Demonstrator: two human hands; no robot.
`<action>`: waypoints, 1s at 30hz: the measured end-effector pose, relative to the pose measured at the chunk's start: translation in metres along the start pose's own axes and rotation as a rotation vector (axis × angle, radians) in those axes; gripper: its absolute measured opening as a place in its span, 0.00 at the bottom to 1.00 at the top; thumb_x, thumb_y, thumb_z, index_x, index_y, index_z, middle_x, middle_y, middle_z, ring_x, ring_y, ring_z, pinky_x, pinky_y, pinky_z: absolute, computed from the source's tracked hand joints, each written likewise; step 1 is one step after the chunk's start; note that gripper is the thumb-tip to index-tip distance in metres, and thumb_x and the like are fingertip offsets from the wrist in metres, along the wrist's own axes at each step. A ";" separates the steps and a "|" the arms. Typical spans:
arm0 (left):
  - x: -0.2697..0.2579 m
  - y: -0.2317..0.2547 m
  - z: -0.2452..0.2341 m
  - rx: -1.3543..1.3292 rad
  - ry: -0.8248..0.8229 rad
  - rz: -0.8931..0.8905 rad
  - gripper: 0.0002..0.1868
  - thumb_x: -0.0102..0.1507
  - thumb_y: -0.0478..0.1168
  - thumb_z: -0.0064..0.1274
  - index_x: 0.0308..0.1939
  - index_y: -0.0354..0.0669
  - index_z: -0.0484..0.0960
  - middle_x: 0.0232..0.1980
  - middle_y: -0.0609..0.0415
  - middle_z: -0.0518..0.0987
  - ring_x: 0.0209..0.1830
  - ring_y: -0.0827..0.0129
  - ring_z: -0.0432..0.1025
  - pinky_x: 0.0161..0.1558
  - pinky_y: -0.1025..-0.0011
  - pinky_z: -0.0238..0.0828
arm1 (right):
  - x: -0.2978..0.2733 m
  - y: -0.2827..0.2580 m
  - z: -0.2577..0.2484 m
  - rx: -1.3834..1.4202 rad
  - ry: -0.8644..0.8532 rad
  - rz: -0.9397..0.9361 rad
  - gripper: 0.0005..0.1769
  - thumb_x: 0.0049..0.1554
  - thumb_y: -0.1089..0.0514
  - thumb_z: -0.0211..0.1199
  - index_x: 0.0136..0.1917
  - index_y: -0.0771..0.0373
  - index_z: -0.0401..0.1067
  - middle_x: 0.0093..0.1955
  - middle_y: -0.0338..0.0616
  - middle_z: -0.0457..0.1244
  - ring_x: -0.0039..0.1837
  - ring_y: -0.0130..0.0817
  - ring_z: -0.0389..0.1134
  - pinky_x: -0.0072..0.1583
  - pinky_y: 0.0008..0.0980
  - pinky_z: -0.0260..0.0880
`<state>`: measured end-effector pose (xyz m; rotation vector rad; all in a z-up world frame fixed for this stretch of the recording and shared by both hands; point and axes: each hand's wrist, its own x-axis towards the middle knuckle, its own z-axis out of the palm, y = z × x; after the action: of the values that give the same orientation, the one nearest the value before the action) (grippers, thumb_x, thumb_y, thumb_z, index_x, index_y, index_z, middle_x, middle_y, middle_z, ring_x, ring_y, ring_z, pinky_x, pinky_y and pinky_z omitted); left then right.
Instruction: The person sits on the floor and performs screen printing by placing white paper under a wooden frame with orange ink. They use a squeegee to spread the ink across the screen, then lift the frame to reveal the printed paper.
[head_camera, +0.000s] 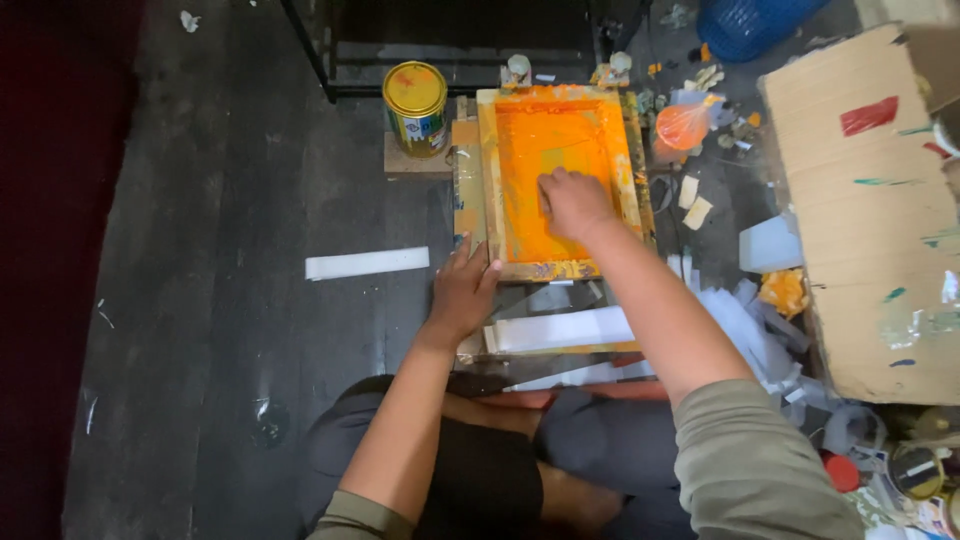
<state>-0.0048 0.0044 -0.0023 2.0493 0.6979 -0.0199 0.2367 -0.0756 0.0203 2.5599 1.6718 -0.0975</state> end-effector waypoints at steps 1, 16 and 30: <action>-0.007 0.006 -0.004 -0.003 0.009 0.004 0.37 0.74 0.64 0.27 0.80 0.47 0.56 0.85 0.44 0.44 0.82 0.35 0.44 0.75 0.32 0.33 | -0.007 -0.003 -0.003 -0.007 0.006 -0.005 0.24 0.49 0.60 0.62 0.60 0.57 0.74 0.51 0.48 0.65 0.58 0.53 0.71 0.58 0.52 0.71; -0.012 -0.004 0.003 0.009 -0.053 -0.022 0.42 0.73 0.70 0.21 0.81 0.48 0.53 0.86 0.48 0.38 0.83 0.39 0.39 0.78 0.36 0.29 | -0.069 -0.028 -0.040 0.198 -0.434 0.054 0.30 0.51 0.63 0.57 0.67 0.56 0.74 0.51 0.46 0.66 0.57 0.49 0.70 0.59 0.48 0.70; -0.007 0.002 0.001 0.005 -0.027 0.021 0.39 0.74 0.65 0.23 0.81 0.44 0.50 0.85 0.43 0.37 0.81 0.31 0.40 0.76 0.30 0.34 | 0.014 -0.005 -0.050 0.169 -0.108 0.087 0.22 0.52 0.63 0.55 0.58 0.53 0.77 0.53 0.48 0.68 0.61 0.52 0.70 0.62 0.53 0.70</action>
<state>-0.0100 -0.0003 0.0008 2.0568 0.6608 -0.0370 0.2382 -0.0561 0.0689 2.6894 1.5741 -0.3801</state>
